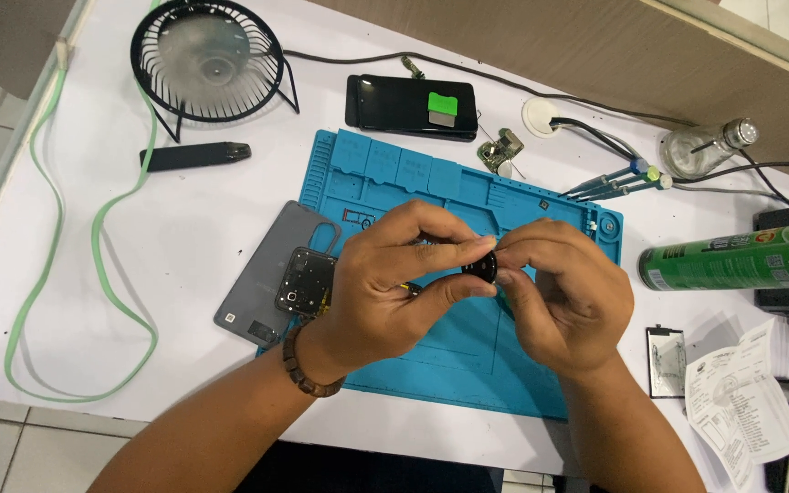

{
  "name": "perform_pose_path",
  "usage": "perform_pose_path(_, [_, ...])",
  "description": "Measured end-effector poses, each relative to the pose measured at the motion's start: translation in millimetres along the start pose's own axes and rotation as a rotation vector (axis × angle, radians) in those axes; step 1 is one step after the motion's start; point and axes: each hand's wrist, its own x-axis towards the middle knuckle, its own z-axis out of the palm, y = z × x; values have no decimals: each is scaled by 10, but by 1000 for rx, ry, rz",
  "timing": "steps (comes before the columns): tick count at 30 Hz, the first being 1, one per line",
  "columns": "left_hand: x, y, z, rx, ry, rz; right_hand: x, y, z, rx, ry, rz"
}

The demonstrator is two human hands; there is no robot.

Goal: A person cleans a small camera component with a spray and then installs it into a mobile phone before testing the device.

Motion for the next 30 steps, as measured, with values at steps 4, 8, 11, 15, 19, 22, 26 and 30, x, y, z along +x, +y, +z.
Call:
perform_pose_path(4, [67,0,-45,77,-54,154,66,-50,-84,93,-104,127])
perform_pose_path(8, [107,-5,-69,135,-117,271,43,-33,-170,397,-194,407])
perform_pose_path(11, [74,-7,-51,63,-91,174,13,-49,-111,466,-137,435])
perform_pose_path(15, [-6,10,34,-74,2,-34,6,-11,5,30,-47,96])
perform_pose_path(19, [45,2,-8,-29,-25,4,-9,3,-35,81,-46,127])
perform_pose_path(22, [59,-64,-66,69,-101,147,-11,59,-112,501,-141,419])
perform_pose_path(26, [80,-93,-93,90,-132,218,-73,100,-68,787,-116,550])
perform_pose_path(30, [58,-11,-14,-128,-45,-47,10,-33,-3,120,-33,232])
